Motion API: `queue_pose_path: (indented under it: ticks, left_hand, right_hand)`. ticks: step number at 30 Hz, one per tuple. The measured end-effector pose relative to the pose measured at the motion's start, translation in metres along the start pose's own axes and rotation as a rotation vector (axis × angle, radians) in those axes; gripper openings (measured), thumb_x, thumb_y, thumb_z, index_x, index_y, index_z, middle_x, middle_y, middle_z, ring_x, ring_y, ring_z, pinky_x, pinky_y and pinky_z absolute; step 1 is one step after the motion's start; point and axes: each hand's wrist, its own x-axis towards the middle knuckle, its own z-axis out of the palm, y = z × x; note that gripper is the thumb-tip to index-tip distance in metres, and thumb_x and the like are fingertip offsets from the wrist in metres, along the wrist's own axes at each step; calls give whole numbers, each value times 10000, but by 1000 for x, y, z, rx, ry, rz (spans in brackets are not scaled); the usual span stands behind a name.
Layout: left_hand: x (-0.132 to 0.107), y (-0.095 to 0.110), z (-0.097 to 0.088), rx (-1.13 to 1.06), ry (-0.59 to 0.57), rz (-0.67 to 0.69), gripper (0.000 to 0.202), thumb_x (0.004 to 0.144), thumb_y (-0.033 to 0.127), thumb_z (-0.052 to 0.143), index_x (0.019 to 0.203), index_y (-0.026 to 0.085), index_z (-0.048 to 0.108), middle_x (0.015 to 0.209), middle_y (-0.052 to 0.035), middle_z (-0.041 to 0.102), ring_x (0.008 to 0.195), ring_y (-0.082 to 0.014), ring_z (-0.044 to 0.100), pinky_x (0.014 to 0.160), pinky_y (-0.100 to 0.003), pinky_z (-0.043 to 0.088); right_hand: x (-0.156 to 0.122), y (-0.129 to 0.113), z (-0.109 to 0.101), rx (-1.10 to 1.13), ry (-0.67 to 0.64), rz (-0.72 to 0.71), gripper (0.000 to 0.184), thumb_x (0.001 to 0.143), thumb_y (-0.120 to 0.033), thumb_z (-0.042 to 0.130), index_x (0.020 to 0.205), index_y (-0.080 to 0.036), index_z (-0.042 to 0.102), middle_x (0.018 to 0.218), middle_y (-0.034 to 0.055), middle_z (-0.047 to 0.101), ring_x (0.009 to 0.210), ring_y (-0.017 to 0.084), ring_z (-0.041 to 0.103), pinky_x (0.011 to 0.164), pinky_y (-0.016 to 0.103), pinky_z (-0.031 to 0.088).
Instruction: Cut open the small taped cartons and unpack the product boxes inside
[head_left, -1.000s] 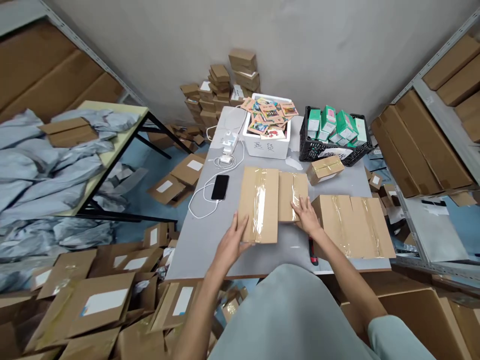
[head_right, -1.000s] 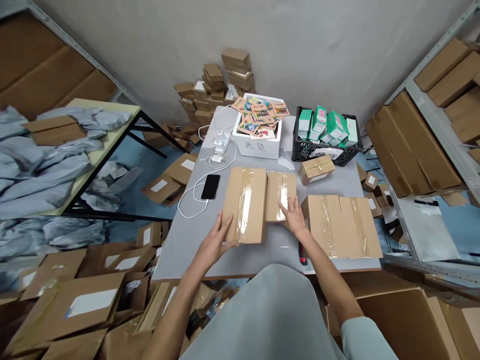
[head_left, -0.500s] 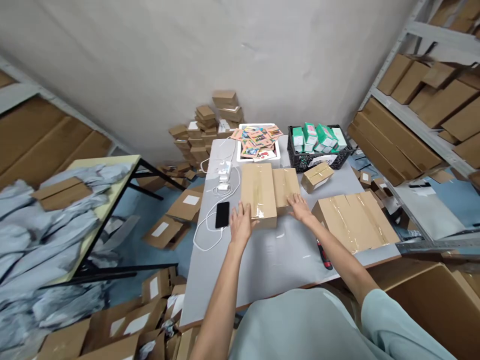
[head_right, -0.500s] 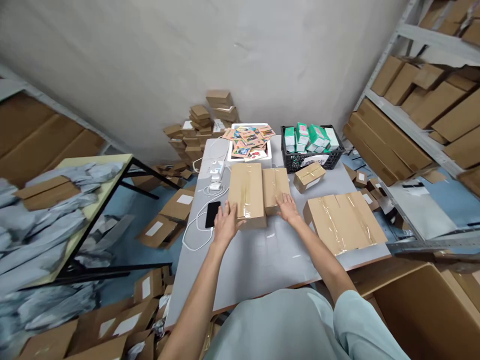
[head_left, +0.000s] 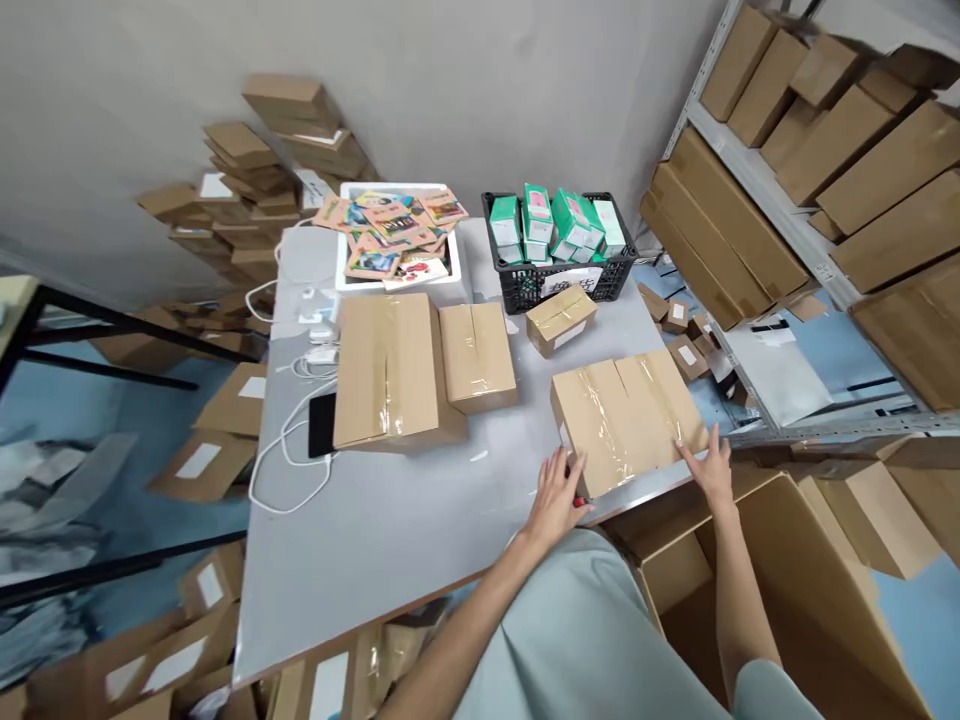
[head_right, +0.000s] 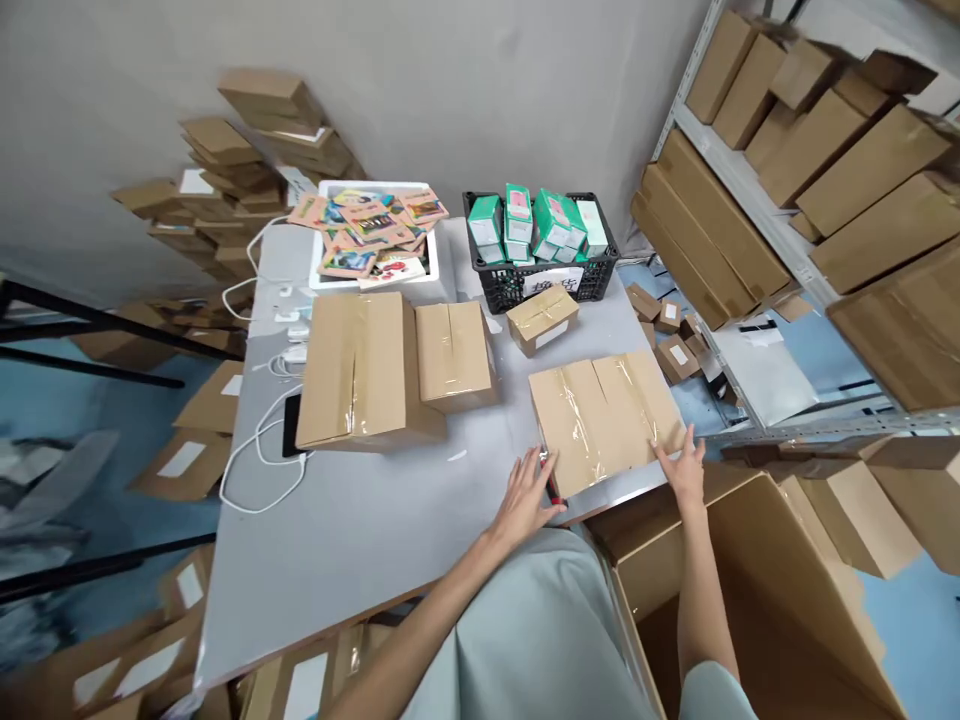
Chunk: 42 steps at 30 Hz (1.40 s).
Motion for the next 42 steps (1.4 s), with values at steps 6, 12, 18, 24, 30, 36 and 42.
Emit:
queue_pose_path:
  ticks: [6, 12, 18, 24, 30, 36, 42]
  left_hand:
    - [32, 16, 13, 16, 26, -80, 1244, 738, 164, 1013, 1784, 300, 353, 1892, -278, -22, 1701, -532, 302, 1275, -667, 471]
    - [36, 0, -3, 75, 195, -243, 938, 902, 81, 825, 1738, 269, 442, 1878, -232, 223, 1697, -439, 373, 1289, -617, 476]
    - [52, -12, -29, 137, 300, -343, 765, 989, 130, 706, 1709, 249, 478, 1839, -230, 337, 1684, -405, 410, 1291, -600, 473]
    - [61, -9, -49, 129, 318, -320, 808, 980, 464, 826, 1685, 238, 502, 1876, -239, 231, 1723, -467, 295, 1342, -669, 361]
    - [157, -23, -110, 101, 435, -289, 702, 1099, 531, 615, 1680, 158, 494, 1835, -227, 354, 1702, -403, 357, 1352, -586, 369]
    - [293, -49, -128, 221, 495, -507, 682, 1058, 396, 554, 1597, -21, 541, 1582, -330, 637, 1555, -449, 544, 1353, -606, 299]
    - [337, -67, -115, 258, 523, -627, 660, 1021, 267, 451, 1541, -124, 563, 1210, -347, 795, 1288, -450, 718, 1250, -610, 364]
  right_hand:
    - [15, -4, 22, 15, -124, -28, 1293, 839, -1030, 536, 1805, -197, 319, 1735, 376, 322, 1255, 507, 755, 1091, 634, 559]
    - [37, -40, 41, 40, -183, -162, 1232, 870, -1004, 542, 1802, -230, 320, 1711, 344, 355, 1082, 433, 805, 1060, 605, 579]
    - [48, -87, 55, 76, -246, -273, 1169, 949, -934, 508, 1832, -224, 222, 1726, 338, 289, 1104, 447, 805, 1046, 599, 587]
    - [64, -102, 34, -140, -210, -368, 983, 1031, -827, 472, 1747, -153, 448, 1630, 345, 487, 1399, 549, 639, 1083, 668, 550]
    - [149, -186, 39, -92, -112, -661, 825, 1099, -639, 457, 1671, -47, 510, 1667, 323, 531, 1626, 478, 411, 1265, 613, 422]
    - [206, -326, 90, -102, -213, -714, 729, 1112, -454, 449, 1678, 5, 473, 1735, 290, 507, 1614, 383, 457, 1352, 517, 262]
    - [218, -370, 117, -200, -254, -641, 653, 1145, -359, 385, 1696, -18, 458, 1627, 280, 632, 1483, 344, 610, 1268, 467, 282]
